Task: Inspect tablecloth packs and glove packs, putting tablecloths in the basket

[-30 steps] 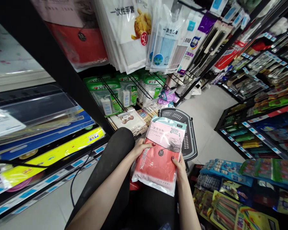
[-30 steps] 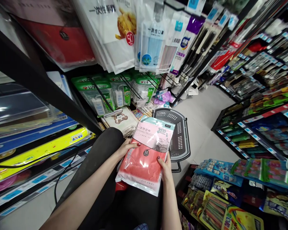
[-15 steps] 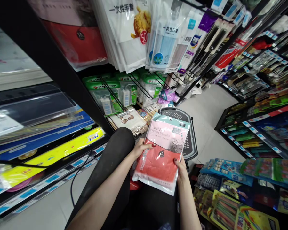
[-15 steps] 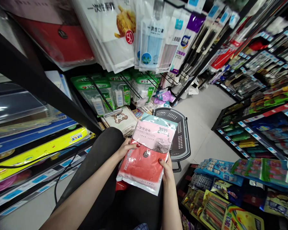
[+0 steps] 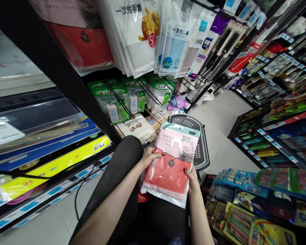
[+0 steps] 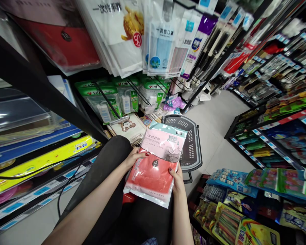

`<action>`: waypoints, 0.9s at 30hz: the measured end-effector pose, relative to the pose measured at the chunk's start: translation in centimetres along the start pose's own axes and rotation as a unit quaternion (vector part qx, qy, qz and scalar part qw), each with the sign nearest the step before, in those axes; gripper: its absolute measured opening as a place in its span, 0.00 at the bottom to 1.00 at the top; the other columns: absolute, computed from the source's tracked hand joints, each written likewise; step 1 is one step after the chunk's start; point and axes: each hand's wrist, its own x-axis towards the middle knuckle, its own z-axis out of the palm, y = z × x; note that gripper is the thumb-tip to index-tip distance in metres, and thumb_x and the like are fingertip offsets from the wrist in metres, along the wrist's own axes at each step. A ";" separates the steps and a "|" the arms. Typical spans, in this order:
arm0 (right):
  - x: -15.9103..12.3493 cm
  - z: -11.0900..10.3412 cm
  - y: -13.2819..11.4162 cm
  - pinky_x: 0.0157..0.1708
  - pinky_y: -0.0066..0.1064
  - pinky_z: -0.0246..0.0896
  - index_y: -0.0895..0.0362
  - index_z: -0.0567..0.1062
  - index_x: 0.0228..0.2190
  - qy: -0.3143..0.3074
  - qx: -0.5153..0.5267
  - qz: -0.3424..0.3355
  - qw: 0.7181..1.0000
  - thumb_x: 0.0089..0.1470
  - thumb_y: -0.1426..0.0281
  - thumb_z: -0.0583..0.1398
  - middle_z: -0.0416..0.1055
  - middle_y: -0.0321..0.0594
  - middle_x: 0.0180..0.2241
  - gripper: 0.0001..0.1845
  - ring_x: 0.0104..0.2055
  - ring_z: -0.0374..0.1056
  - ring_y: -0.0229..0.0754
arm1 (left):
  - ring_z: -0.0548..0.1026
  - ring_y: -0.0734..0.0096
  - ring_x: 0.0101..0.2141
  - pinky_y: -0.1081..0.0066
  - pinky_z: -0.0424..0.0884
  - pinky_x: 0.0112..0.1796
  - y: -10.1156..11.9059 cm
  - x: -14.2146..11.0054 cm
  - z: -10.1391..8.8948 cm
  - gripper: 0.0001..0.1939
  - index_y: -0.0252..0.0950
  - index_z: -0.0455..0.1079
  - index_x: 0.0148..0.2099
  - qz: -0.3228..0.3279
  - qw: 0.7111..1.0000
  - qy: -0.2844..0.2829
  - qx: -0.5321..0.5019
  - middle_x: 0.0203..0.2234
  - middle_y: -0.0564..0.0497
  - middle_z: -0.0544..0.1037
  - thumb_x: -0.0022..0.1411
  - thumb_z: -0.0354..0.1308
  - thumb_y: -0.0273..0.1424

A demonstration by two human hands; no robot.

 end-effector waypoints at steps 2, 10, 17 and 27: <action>0.1 0.0 0.0 0.37 0.39 0.66 0.53 0.65 0.44 0.000 0.003 0.002 1.000 0.32 0.66 0.67 0.74 0.40 0.37 0.33 0.37 0.71 0.49 | 0.66 0.73 0.20 0.74 0.59 0.24 -0.1 0.1 0.0 0.09 0.31 0.68 0.23 0.003 1.000 0.001 0.002 0.17 0.55 0.70 0.40 0.62 0.32; 0.2 0.1 -0.1 0.37 0.39 0.66 0.53 0.66 0.43 0.001 0.006 0.009 1.000 0.33 0.66 0.67 0.74 0.41 0.37 0.32 0.36 0.71 0.48 | 0.67 0.72 0.21 0.74 0.60 0.25 -0.1 0.2 0.0 0.08 0.31 0.69 0.24 0.005 1.000 0.004 -0.010 0.18 0.54 0.71 0.40 0.62 0.31; 0.3 -0.2 -0.2 0.37 0.40 0.67 0.53 0.66 0.43 -0.016 0.006 0.025 1.000 0.35 0.67 0.66 0.74 0.39 0.37 0.29 0.37 0.71 0.48 | 0.68 0.71 0.21 0.73 0.61 0.25 -0.4 0.4 -0.1 0.08 0.31 0.70 0.24 -0.010 1.000 0.015 -0.012 0.18 0.54 0.72 0.39 0.62 0.31; 0.4 0.0 0.0 0.36 0.40 0.68 0.52 0.66 0.44 -0.004 0.005 0.020 1.000 0.34 0.67 0.66 0.75 0.39 0.36 0.32 0.35 0.72 0.48 | 0.69 0.71 0.21 0.74 0.62 0.25 -0.3 0.3 0.0 0.07 0.32 0.71 0.24 -0.008 1.000 0.013 -0.024 0.18 0.54 0.73 0.39 0.62 0.31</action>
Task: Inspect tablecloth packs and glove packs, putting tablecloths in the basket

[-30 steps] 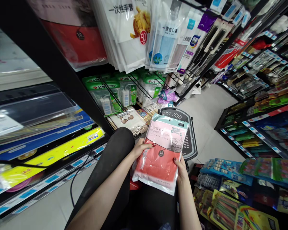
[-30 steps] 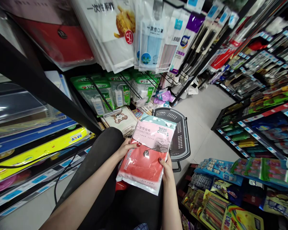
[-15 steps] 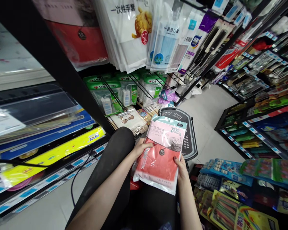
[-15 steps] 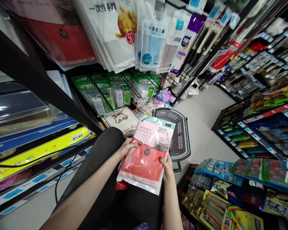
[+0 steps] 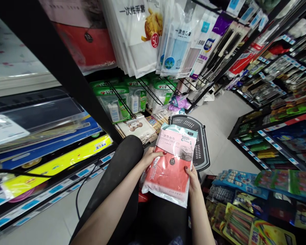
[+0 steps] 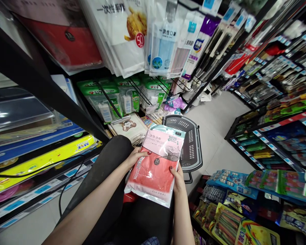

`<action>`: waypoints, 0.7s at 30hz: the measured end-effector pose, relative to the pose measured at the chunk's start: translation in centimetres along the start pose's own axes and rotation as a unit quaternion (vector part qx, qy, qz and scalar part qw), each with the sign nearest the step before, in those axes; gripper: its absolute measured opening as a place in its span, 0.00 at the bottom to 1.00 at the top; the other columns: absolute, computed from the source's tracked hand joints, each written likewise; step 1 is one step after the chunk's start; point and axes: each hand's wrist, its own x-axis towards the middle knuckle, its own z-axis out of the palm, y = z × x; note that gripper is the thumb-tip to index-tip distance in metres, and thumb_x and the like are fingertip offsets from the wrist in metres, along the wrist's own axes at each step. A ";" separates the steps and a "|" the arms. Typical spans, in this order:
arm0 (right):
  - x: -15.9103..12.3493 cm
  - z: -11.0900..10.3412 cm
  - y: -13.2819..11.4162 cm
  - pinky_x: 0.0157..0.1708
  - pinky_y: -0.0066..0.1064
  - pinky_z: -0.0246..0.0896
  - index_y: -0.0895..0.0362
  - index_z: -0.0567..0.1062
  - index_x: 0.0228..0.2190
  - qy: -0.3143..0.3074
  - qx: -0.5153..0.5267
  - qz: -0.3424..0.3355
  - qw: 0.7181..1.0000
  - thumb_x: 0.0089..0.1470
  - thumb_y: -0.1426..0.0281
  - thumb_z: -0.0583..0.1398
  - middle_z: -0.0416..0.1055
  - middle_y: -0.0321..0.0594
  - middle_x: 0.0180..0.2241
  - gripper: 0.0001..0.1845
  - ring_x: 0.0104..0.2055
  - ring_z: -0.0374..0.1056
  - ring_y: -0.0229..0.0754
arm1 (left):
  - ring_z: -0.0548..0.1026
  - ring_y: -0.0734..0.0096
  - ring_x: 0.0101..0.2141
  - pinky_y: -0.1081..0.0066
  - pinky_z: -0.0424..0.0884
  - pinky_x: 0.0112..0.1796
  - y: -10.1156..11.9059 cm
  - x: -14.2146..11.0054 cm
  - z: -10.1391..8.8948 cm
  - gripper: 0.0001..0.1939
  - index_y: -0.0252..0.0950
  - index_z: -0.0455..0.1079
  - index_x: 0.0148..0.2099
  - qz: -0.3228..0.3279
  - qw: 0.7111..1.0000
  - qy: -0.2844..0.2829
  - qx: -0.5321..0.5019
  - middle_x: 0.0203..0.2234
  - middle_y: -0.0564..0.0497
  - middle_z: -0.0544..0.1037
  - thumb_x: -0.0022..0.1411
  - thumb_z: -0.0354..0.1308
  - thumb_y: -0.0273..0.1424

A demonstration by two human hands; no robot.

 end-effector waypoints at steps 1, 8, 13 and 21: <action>0.0 0.0 0.0 0.36 0.40 0.68 0.52 0.65 0.44 0.000 0.001 0.000 1.000 0.34 0.67 0.66 0.75 0.39 0.36 0.32 0.35 0.72 0.48 | 0.70 0.71 0.22 0.73 0.62 0.26 0.0 0.0 0.0 0.08 0.32 0.72 0.25 0.001 1.000 -0.002 0.000 0.18 0.54 0.74 0.39 0.62 0.31; 0.0 0.0 0.0 0.35 0.40 0.68 0.53 0.65 0.44 0.004 -0.008 -0.004 1.000 0.34 0.66 0.66 0.74 0.41 0.37 0.32 0.35 0.72 0.49 | 0.71 0.68 0.22 0.72 0.64 0.26 -0.1 0.0 0.0 0.10 0.31 0.73 0.28 -0.004 1.000 0.002 0.000 0.20 0.52 0.75 0.39 0.63 0.31; 0.0 0.0 0.0 0.36 0.40 0.67 0.52 0.65 0.45 0.000 -0.008 -0.003 1.000 0.34 0.66 0.66 0.74 0.40 0.37 0.32 0.36 0.71 0.49 | 0.71 0.69 0.22 0.72 0.63 0.26 0.0 0.0 0.1 0.09 0.32 0.73 0.26 -0.006 1.000 -0.003 -0.006 0.19 0.53 0.75 0.39 0.63 0.31; -0.5 0.7 -0.7 0.42 0.44 0.63 0.54 0.71 0.39 -0.019 0.020 0.045 0.999 0.45 0.51 0.56 0.72 0.44 0.42 0.24 0.44 0.68 0.50 | 0.72 0.69 0.22 0.72 0.64 0.26 0.0 -0.2 0.1 0.09 0.32 0.73 0.28 -0.028 0.999 0.003 -0.034 0.19 0.54 0.75 0.39 0.62 0.29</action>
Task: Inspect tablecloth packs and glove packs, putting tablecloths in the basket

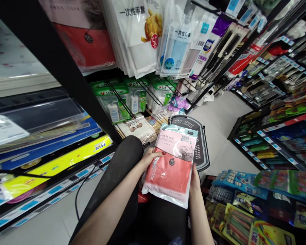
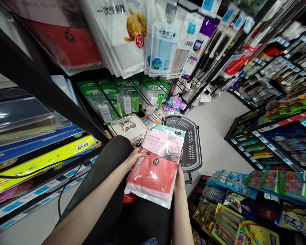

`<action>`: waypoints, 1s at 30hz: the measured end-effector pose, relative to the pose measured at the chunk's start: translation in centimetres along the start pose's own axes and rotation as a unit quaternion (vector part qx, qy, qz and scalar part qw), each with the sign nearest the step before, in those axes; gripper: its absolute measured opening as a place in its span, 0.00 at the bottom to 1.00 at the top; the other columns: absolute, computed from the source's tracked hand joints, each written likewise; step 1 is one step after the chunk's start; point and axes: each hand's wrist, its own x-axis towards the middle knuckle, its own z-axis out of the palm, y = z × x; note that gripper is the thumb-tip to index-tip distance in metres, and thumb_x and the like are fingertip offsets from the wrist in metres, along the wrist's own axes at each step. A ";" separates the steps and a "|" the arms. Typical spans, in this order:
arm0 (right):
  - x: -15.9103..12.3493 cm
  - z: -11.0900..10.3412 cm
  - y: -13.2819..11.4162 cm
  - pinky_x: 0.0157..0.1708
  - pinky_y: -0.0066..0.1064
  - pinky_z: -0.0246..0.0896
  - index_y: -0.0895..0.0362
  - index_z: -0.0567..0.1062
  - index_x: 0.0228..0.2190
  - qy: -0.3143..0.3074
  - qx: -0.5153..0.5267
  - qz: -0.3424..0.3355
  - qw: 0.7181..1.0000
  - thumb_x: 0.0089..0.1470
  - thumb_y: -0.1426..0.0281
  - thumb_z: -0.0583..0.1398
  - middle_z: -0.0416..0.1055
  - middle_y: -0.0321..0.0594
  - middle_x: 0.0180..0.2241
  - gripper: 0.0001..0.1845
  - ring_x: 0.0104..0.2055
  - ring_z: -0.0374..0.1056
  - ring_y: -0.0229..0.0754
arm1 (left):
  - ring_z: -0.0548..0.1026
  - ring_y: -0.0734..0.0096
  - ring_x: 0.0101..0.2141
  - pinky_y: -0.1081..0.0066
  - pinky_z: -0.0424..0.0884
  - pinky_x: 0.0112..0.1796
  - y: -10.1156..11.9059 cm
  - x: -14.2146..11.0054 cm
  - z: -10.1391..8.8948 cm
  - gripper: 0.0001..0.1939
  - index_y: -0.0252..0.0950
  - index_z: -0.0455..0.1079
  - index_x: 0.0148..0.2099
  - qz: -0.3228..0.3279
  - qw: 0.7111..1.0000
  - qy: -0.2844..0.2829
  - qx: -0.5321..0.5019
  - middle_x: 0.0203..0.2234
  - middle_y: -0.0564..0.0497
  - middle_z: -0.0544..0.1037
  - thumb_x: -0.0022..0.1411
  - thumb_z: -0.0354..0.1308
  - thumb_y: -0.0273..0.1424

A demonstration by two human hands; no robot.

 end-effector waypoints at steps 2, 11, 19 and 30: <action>-0.1 0.3 0.0 0.42 0.45 0.63 0.55 0.72 0.39 -0.019 -0.003 0.023 1.000 0.46 0.48 0.52 0.71 0.45 0.42 0.28 0.45 0.67 0.51 | 0.73 0.68 0.23 0.72 0.65 0.27 -0.1 0.0 0.1 0.11 0.33 0.72 0.31 -0.015 1.000 0.006 -0.027 0.20 0.53 0.76 0.40 0.61 0.28; 0.1 -2.5 -1.6 0.31 0.31 0.64 0.56 0.74 0.32 0.146 -0.080 -0.091 0.982 0.33 0.66 0.65 0.75 0.35 0.29 0.18 0.30 0.70 0.42 | 0.75 0.58 0.25 0.64 0.69 0.29 0.9 -1.1 -0.3 0.13 0.30 0.72 0.31 -0.137 0.969 0.016 -0.203 0.21 0.45 0.77 0.39 0.56 0.28; -8.2 -5.0 -10.2 0.25 0.29 0.61 0.57 0.72 0.34 0.359 -0.187 -0.227 0.886 0.33 0.61 0.64 0.73 0.35 0.26 0.22 0.24 0.67 0.39 | 0.76 0.60 0.28 0.64 0.70 0.33 1.6 -1.2 -0.3 0.18 0.31 0.69 0.38 0.005 0.969 0.093 -0.229 0.24 0.48 0.78 0.40 0.58 0.26; -6.0 15.1 -2.8 0.20 0.35 0.59 0.74 0.64 0.47 0.241 -0.824 -0.173 0.482 0.49 0.83 0.42 0.71 0.65 0.30 0.25 0.28 0.70 0.52 | 0.73 0.64 0.34 0.67 0.66 0.37 -0.8 -0.7 1.8 0.23 0.35 0.67 0.41 0.064 0.989 0.063 -0.120 0.31 0.50 0.76 0.40 0.64 0.33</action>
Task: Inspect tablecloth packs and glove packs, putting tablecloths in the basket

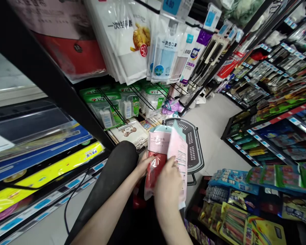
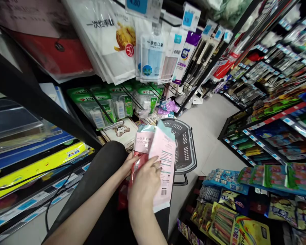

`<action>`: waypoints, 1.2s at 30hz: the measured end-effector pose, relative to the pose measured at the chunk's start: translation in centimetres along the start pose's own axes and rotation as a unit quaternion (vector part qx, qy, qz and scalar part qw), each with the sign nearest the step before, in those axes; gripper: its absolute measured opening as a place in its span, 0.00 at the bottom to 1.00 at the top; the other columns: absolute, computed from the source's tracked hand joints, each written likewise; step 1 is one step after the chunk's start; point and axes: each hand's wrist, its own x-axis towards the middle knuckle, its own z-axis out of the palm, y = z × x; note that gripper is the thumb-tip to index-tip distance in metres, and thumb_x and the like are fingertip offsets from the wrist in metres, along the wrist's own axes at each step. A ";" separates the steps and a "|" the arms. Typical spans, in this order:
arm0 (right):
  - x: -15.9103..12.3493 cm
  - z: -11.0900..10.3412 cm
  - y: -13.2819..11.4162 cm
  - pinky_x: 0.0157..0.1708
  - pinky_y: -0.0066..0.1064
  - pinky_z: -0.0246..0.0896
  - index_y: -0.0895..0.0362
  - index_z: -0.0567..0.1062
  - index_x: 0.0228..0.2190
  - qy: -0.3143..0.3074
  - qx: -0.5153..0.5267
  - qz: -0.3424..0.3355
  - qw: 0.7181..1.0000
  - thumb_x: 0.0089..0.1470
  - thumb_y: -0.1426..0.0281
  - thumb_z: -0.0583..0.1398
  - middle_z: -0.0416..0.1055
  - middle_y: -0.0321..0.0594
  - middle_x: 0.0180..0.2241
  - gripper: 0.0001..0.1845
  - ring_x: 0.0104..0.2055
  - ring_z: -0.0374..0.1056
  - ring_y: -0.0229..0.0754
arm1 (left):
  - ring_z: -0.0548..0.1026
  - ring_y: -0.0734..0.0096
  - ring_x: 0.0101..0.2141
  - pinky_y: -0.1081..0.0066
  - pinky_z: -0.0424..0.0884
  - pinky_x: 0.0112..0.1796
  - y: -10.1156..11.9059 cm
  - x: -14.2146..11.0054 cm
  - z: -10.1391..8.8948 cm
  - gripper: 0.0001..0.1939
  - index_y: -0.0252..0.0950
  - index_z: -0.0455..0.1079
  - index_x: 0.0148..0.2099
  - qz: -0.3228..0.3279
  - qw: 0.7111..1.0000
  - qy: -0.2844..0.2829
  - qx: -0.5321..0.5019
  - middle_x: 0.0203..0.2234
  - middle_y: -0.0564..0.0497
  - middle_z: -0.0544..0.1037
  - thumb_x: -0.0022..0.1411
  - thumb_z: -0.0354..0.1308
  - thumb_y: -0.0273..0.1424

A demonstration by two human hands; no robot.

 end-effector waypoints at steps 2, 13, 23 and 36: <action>0.4 2.4 -2.4 0.27 0.42 0.62 0.76 0.63 0.47 -0.006 0.006 -0.026 1.000 0.49 0.83 0.42 0.67 0.73 0.38 0.24 0.36 0.69 0.57 | 0.73 0.66 0.34 0.69 0.66 0.38 -0.1 0.2 -0.3 0.20 0.35 0.67 0.38 0.013 1.000 0.019 0.010 0.29 0.52 0.75 0.40 0.64 0.35; -1.7 5.0 3.2 0.47 0.41 0.57 0.63 0.66 0.47 -0.033 0.283 -0.208 0.936 0.50 0.76 0.49 0.67 0.52 0.46 0.21 0.50 0.61 0.49 | 0.74 0.62 0.32 0.64 0.68 0.37 -0.1 0.2 -0.8 0.23 0.34 0.67 0.42 -0.061 0.998 -0.010 -0.018 0.29 0.51 0.77 0.38 0.61 0.23; 2.4 10.0 12.9 0.47 0.38 0.57 0.53 0.61 0.49 -0.141 0.683 0.086 0.711 0.48 0.61 0.57 0.66 0.42 0.46 0.26 0.49 0.62 0.45 | 0.70 0.54 0.44 0.56 0.61 0.46 0.2 -0.3 -0.5 0.30 0.35 0.61 0.51 0.003 0.995 -0.099 0.031 0.41 0.45 0.74 0.43 0.58 0.28; 1.3 9.3 9.6 0.49 0.38 0.53 0.56 0.60 0.48 -0.003 0.608 0.090 0.789 0.47 0.63 0.58 0.63 0.45 0.48 0.26 0.49 0.60 0.45 | 0.72 0.51 0.41 0.59 0.64 0.43 1.7 0.0 -1.2 0.18 0.32 0.71 0.38 -0.002 0.986 -0.129 0.105 0.33 0.45 0.77 0.41 0.63 0.30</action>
